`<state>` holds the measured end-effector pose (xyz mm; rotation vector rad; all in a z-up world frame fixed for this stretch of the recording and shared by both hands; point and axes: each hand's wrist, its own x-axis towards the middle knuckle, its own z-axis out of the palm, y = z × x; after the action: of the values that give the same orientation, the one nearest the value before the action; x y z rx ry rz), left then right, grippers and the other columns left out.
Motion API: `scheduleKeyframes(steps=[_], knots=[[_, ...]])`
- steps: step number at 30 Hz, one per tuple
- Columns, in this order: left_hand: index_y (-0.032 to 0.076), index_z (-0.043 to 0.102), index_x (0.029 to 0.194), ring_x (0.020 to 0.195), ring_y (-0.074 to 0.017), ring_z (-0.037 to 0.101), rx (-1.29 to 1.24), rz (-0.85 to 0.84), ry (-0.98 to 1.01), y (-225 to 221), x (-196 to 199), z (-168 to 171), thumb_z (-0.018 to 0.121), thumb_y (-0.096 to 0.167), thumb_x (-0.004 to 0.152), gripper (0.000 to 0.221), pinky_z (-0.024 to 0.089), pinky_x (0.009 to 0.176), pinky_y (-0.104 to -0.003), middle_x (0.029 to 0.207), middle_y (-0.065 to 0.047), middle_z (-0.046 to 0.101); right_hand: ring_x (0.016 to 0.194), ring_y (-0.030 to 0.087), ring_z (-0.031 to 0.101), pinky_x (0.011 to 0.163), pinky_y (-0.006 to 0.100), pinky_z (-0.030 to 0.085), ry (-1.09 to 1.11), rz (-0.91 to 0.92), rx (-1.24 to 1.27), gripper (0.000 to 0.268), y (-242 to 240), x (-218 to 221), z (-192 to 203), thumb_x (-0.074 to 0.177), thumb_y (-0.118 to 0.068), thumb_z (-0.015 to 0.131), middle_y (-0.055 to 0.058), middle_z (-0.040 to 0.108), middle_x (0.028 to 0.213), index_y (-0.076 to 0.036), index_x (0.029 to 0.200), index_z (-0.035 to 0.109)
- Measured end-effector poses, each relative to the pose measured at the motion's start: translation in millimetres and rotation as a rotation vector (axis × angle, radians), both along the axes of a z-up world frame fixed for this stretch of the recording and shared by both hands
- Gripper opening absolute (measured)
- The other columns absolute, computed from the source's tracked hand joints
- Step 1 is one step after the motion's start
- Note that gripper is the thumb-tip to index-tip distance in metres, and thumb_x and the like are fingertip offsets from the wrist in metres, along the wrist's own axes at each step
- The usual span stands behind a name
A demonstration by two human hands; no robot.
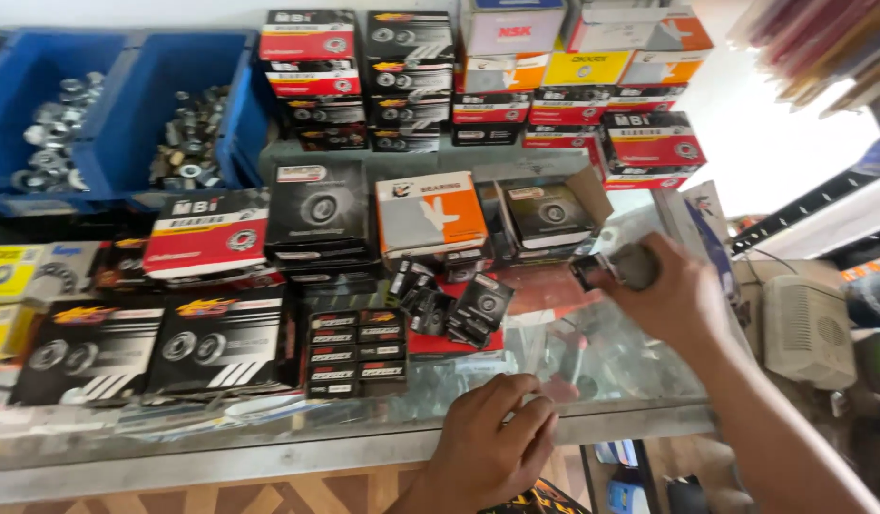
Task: The person handles various motorcycle bearing components on a glass counter, picking up individual bearings, placing them into small boxes, and organizing several boxes together.
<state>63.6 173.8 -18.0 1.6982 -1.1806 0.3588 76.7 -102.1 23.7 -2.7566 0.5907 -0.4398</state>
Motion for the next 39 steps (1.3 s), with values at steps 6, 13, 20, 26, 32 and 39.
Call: scheduleKeyframes(steps=[6,13,20,26,32,39], knots=[[0.004,0.066,0.108,0.079,-0.0249,0.071,-0.041,-0.046,0.163,-12.2,-2.1,1.6,0.076,0.005,0.094,0.018,0.057,0.067,-0.035,0.103,-0.009,0.067,0.083,0.038,0.069,0.071,0.044,0.053,-0.221,0.216,-0.032,0.050,5.4,-17.9,-19.9,0.068,-0.035,0.089,0.016,0.069,0.092,-0.004,0.099,0.065],[0.000,0.056,0.130,0.075,-0.0110,0.069,-0.223,-0.500,1.234,-26.8,-6.2,-12.6,0.052,0.033,0.107,0.040,0.060,0.064,-0.027,0.101,-0.007,0.070,0.084,0.026,0.066,0.073,0.035,0.054,-0.374,0.548,0.220,0.037,66.7,-82.2,2.7,0.074,-0.018,0.081,0.015,0.064,0.100,-0.005,0.100,0.059],[-0.004,0.068,0.107,0.072,-0.0100,0.064,-0.223,-0.541,1.310,-33.6,-11.9,-33.4,0.049,0.039,0.111,0.047,0.056,0.060,-0.026,0.088,-0.005,0.068,0.100,0.021,0.070,0.087,0.034,0.056,-0.556,0.483,0.533,0.047,89.9,-101.3,-72.8,0.101,-0.022,0.062,0.020,0.066,0.120,0.004,0.129,0.035],[-0.006,0.069,0.108,0.081,-0.0122,0.067,-0.235,-0.586,1.325,-30.9,-15.6,-38.4,0.063,0.037,0.110,0.043,0.055,0.072,-0.028,0.092,-0.008,0.068,0.079,0.027,0.056,0.075,0.041,0.053,-0.339,-0.127,0.889,0.041,68.6,-107.0,-109.5,0.108,-0.035,0.057,0.024,0.072,0.091,0.004,0.105,0.068],[-0.004,0.049,0.151,0.094,-0.0281,0.071,-0.106,-0.058,0.245,-15.9,-7.9,3.7,0.094,0.019,0.074,0.092,0.058,0.083,-0.038,0.112,-0.015,0.073,0.111,0.037,0.068,0.086,0.052,0.058,-0.649,0.380,1.773,0.063,80.8,-75.9,-42.3,0.109,-0.053,0.041,0.023,0.064,0.129,0.003,0.137,0.050],[-0.016,0.031,0.158,0.090,-0.0304,0.068,-0.039,-0.070,0.042,-7.6,-5.0,13.9,0.091,0.007,0.079,0.101,0.059,0.076,-0.040,0.109,-0.021,0.067,0.119,0.020,0.057,0.100,0.032,0.044,-0.235,0.370,0.918,0.068,90.1,-93.1,-11.9,0.096,-0.016,0.059,0.016,0.062,0.132,0.000,0.156,0.032]])
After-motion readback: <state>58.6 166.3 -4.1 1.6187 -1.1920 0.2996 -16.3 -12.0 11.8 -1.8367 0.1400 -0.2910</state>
